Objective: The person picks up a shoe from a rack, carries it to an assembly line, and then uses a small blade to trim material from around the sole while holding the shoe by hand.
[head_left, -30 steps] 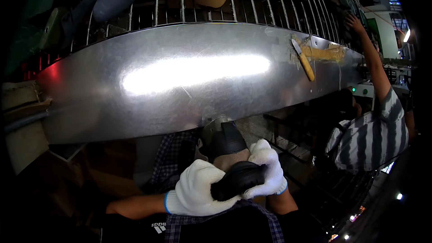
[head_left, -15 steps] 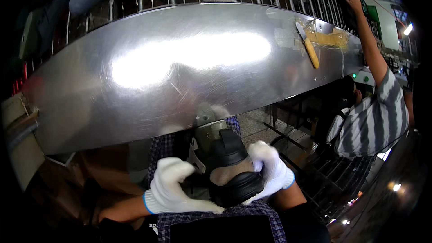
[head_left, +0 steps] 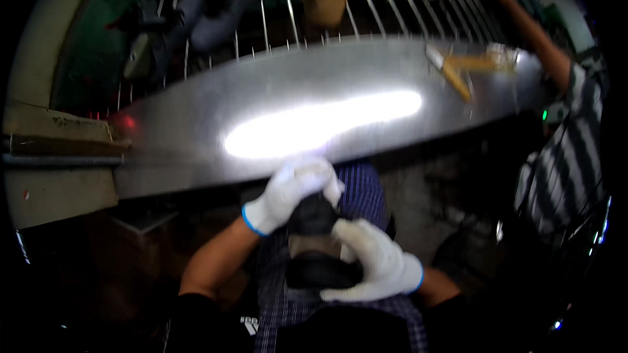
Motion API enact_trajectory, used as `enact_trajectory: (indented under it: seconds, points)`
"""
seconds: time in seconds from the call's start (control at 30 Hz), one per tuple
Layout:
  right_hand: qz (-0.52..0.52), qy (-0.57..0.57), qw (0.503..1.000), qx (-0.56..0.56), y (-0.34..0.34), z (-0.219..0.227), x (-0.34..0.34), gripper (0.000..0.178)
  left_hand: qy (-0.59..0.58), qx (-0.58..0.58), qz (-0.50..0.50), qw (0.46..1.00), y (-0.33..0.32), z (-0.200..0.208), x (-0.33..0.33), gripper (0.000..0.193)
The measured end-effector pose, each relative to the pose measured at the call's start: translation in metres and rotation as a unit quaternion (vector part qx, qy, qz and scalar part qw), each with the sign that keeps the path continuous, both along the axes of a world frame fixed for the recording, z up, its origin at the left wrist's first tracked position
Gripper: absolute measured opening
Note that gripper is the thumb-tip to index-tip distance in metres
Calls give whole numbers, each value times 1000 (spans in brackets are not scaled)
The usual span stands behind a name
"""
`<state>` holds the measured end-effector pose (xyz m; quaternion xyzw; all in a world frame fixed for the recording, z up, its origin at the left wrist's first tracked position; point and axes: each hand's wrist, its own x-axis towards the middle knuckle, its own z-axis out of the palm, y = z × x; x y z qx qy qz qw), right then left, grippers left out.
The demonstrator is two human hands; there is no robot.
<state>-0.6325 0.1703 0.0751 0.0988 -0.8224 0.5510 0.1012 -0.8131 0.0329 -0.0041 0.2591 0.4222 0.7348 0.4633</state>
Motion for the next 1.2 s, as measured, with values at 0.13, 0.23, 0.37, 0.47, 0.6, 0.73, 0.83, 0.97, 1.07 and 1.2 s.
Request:
enact_trajectory:
  seconds: [0.13,0.23,0.37,0.47,0.6,0.73,0.83,0.97,1.07,1.2]
  points:
    - [0,19,999,-51,-18,-6,20,93,-1,14,-19,1000,-8,17,11,38]
    - [36,-7,996,-76,-23,0,28,91,10,16,-33,999,-17,19,21,35]
    - [35,-6,997,-75,-23,7,33,86,11,17,-51,998,-17,27,23,32]
    - [67,-35,997,-31,-9,19,25,87,3,-2,-57,998,-13,29,24,31]
    - [126,-124,982,65,13,31,16,100,24,-4,-44,999,-7,34,25,34]
    - [199,-124,966,112,14,64,-11,94,73,81,25,994,-13,56,19,36]
    - [257,-7,960,114,6,101,-34,94,139,227,53,962,-32,104,-6,40]
    - [205,249,927,191,24,139,-66,91,264,361,272,852,-65,177,2,57]
    - [6,271,948,166,51,135,-82,90,400,363,522,659,-59,162,15,46]
    - [-68,-210,972,-79,87,44,-86,73,614,-3,391,685,-49,103,24,10]
